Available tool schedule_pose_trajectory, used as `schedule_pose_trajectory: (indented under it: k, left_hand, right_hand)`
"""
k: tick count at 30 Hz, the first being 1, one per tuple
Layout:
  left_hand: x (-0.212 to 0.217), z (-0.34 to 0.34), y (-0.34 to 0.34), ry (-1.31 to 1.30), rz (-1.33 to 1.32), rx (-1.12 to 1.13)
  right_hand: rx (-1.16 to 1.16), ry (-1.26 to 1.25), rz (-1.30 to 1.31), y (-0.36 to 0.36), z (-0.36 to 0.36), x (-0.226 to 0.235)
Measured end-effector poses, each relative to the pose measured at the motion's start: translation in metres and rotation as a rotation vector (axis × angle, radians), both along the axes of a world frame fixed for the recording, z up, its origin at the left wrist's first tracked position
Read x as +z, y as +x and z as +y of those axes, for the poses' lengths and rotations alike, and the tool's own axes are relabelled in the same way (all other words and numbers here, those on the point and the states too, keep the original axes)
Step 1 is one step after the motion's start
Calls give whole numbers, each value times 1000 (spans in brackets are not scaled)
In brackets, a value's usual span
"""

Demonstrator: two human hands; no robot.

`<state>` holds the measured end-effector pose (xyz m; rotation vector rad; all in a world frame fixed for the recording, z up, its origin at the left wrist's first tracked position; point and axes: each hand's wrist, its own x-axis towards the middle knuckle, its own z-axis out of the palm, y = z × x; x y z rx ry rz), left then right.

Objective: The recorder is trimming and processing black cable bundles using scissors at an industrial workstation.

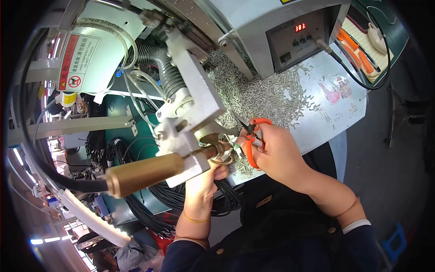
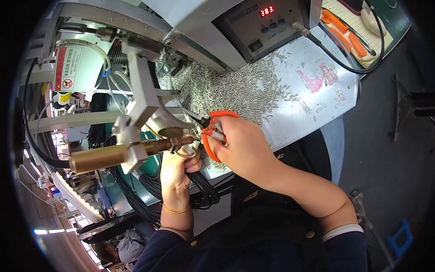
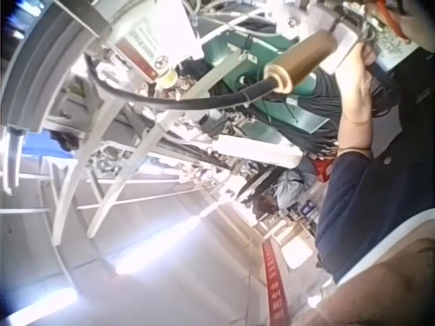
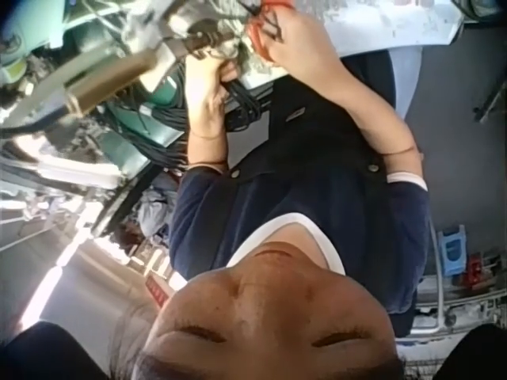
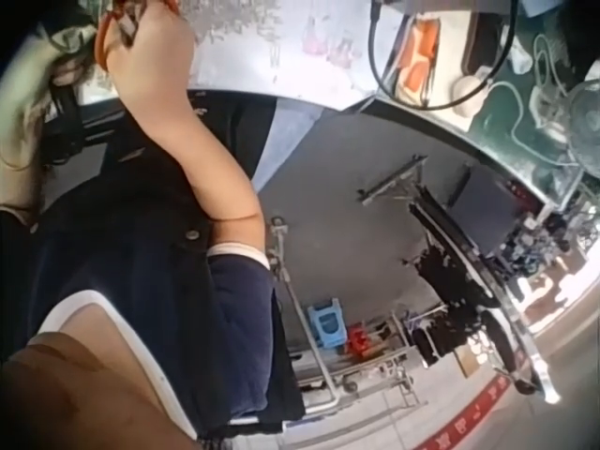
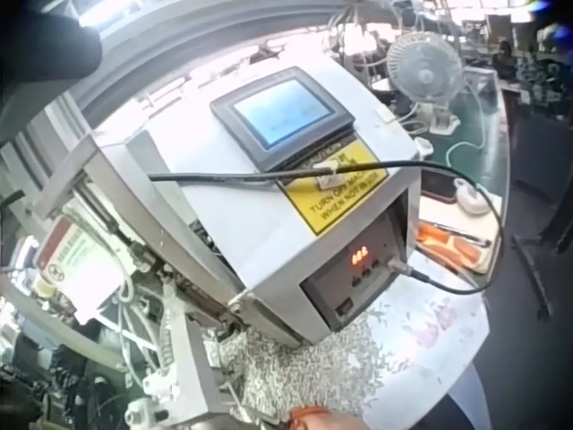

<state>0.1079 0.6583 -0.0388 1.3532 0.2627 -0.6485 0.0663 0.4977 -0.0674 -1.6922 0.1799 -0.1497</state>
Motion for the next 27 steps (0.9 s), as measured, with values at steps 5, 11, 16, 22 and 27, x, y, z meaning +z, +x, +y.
schedule_pose_trajectory:
  k: [5, 11, 16, 22, 27]
  left_hand:
    - [-1, 1, 1, 4, -3, -14]
    - [2, 0, 0, -11, 2, -8]
    - [4, 5, -6, -37, 20, -31]
    - [14, 8, -34, -182, 36, -18]
    - [16, 5, -57, -8, -167, -19]
  right_hand:
    - [21, 17, 33, 1, -2, 1]
    - [13, 34, 38, -1, -1, 0]
    - [40, 66, 34, -9, -1, 3]
    - [104, 290, 177, -32, -3, 12]
    - [-80, -210, -233, -47, 3, 19]
